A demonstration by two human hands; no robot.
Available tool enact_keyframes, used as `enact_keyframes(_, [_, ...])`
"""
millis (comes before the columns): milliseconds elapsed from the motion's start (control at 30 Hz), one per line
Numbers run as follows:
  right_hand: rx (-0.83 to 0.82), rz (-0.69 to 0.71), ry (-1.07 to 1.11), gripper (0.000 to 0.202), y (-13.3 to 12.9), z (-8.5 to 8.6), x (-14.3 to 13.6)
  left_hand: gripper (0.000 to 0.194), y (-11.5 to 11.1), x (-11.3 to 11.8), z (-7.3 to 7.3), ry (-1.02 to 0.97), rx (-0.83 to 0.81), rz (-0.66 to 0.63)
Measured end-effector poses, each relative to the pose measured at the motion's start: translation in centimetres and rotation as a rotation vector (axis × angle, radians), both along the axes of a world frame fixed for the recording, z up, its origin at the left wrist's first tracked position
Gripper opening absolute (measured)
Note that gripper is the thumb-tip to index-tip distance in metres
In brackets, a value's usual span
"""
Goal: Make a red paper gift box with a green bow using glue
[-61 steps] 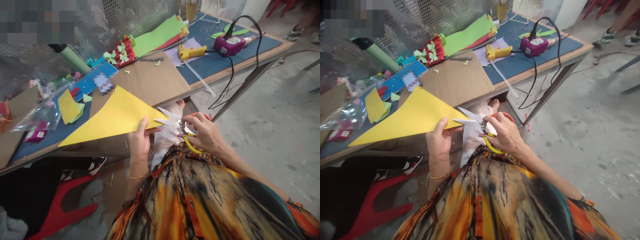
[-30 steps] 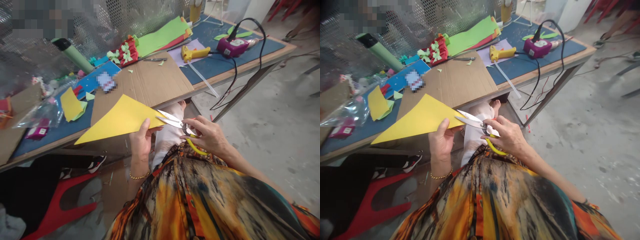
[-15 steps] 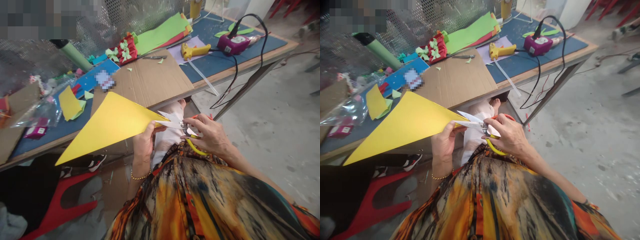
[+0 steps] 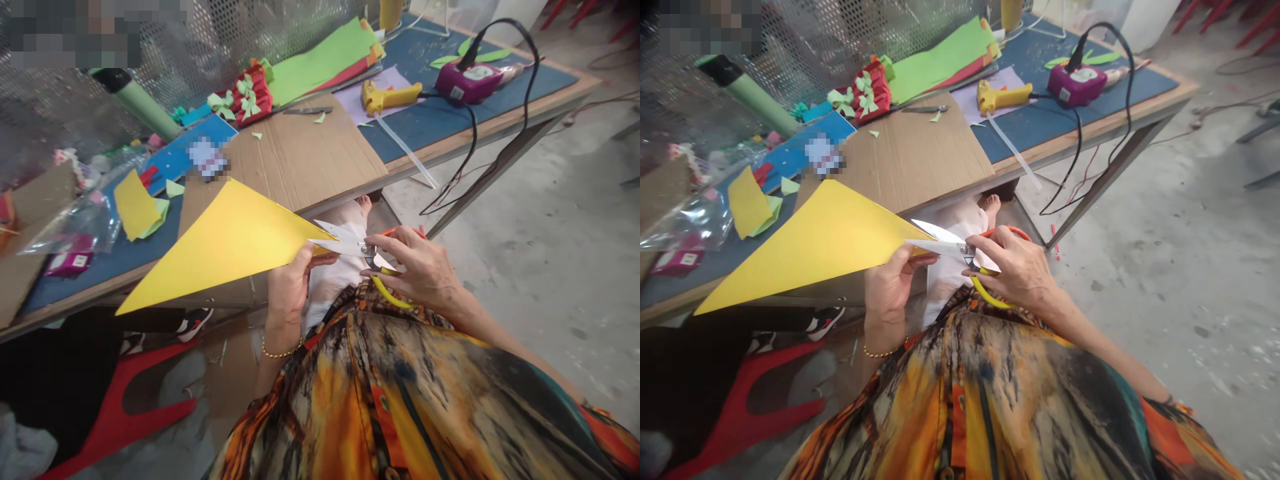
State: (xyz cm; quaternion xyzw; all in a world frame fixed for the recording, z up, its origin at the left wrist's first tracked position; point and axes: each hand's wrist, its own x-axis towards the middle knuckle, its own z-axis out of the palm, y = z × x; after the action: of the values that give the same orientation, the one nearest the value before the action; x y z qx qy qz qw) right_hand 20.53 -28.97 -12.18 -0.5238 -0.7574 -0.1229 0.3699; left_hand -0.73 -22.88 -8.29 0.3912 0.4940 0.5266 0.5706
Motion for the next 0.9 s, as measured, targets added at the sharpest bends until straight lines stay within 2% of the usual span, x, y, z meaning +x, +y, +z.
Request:
enact_keyframes(200, [-0.061, -0.001, 0.033, 0.039, -0.23, -0.37, 0.06, 0.036, -0.01, 0.18, 0.44, -0.041, 0.002, 0.003])
enact_keyframes(433, [-0.151, -0.009, 0.054, 0.047, -0.48, -0.5, 0.21, 0.041, 0.05, 0.12, 0.28, -0.021, 0.017, -0.014])
enact_keyframes(700, [-0.11, -0.014, 0.048, 0.056, -0.4, -0.85, -0.04, 0.052, -0.03, 0.21, 0.45, -0.023, 0.038, -0.023])
enact_keyframes(900, [-0.067, 0.017, 0.056, 0.051, -0.41, -1.02, 0.06, 0.043, -0.07, 0.2, 0.73, -0.027, 0.03, -0.033])
